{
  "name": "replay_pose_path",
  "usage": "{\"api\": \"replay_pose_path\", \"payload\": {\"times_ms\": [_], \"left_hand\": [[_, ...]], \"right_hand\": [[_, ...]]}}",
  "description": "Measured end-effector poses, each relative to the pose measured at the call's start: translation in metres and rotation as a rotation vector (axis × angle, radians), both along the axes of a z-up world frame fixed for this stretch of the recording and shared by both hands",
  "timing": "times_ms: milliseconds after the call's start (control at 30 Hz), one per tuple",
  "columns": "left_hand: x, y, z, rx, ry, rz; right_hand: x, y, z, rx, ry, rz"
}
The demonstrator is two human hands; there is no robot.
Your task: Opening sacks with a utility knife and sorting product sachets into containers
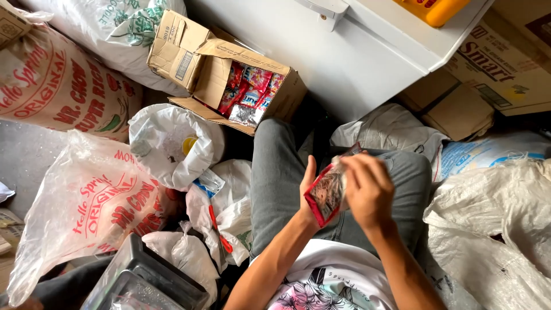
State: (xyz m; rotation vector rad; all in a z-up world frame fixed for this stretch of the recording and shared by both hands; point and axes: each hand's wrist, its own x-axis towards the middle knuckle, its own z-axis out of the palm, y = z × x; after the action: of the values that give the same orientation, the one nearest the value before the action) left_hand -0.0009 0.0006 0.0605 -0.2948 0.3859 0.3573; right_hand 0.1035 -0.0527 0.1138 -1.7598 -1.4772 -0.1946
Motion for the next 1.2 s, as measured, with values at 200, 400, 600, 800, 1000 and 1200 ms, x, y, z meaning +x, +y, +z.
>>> {"api": "replay_pose_path", "payload": {"times_ms": [200, 400, 600, 800, 1000, 1200], "left_hand": [[0.000, 0.006, 0.042, -0.222, -0.050, 0.057], [-0.005, 0.017, 0.089, -0.227, -0.094, 0.036], [0.000, 0.009, 0.025, -0.165, -0.016, 0.006], [-0.005, 0.015, 0.036, -0.175, -0.192, 0.081], [0.001, 0.007, 0.007, 0.994, 0.028, 0.114], [-0.007, 0.001, -0.018, 2.199, 0.610, -0.192]], "right_hand": [[0.001, -0.008, -0.016, 0.077, -0.018, -0.185], [-0.026, -0.022, -0.027, 0.013, 0.116, 0.035], [0.059, -0.017, -0.083, 0.126, -0.133, -0.233], [0.073, -0.039, -0.083, -0.046, 0.517, -0.404], [0.021, -0.073, -0.139, 0.049, 1.667, -0.243], [-0.005, -0.039, -0.131, -0.141, 1.887, -0.374]]}}
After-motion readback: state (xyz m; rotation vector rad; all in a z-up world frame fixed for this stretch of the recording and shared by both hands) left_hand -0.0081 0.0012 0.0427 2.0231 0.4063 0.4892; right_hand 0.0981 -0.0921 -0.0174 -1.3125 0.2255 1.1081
